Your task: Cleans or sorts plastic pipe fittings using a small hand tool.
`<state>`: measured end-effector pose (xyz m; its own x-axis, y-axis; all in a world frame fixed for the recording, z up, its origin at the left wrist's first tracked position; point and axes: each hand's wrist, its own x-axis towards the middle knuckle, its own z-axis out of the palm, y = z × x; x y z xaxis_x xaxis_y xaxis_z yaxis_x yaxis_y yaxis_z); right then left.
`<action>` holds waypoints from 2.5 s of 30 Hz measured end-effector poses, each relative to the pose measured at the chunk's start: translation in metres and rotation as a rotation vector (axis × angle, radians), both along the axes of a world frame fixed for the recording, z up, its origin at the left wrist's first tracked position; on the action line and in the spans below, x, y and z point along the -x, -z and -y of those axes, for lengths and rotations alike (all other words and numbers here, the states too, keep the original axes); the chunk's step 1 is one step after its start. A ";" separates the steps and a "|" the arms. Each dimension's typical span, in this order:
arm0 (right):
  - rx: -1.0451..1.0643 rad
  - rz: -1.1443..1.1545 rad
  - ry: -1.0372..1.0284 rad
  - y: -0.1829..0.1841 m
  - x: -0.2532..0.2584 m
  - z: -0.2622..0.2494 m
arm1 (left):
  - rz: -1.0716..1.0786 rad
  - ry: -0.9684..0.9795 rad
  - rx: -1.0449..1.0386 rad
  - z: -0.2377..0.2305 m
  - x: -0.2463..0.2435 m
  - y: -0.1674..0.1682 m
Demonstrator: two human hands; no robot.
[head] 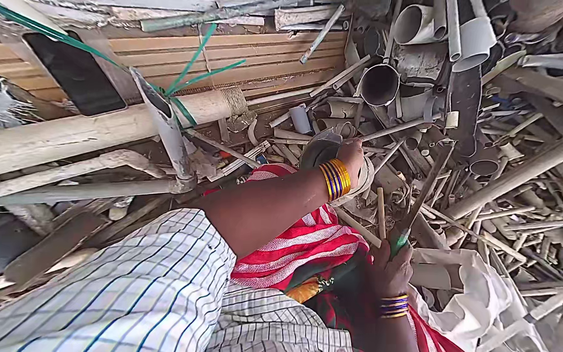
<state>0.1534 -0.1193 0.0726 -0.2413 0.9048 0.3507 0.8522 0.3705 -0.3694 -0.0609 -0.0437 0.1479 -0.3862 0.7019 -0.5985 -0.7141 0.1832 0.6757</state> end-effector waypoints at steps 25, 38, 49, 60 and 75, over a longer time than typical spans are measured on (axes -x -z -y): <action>0.502 0.254 -0.095 0.001 0.004 0.000 | -0.009 -0.021 0.025 -0.003 0.006 0.007; 0.130 0.008 -0.134 0.007 -0.008 -0.007 | -0.025 -0.004 0.012 -0.002 0.007 0.004; -0.076 -0.127 -0.174 0.011 -0.007 -0.003 | 0.001 0.014 -0.006 -0.001 0.009 0.013; -0.047 -0.100 -0.175 0.015 -0.002 0.003 | -0.015 0.023 0.002 0.002 0.007 0.010; 0.243 0.065 -0.138 0.014 0.005 -0.004 | 0.012 -0.044 -0.024 -0.003 0.015 0.009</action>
<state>0.1481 -0.1157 0.0588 -0.3830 0.9175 0.1072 0.8245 0.3919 -0.4082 -0.0758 -0.0410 0.1388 -0.4102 0.6984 -0.5865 -0.7291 0.1352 0.6709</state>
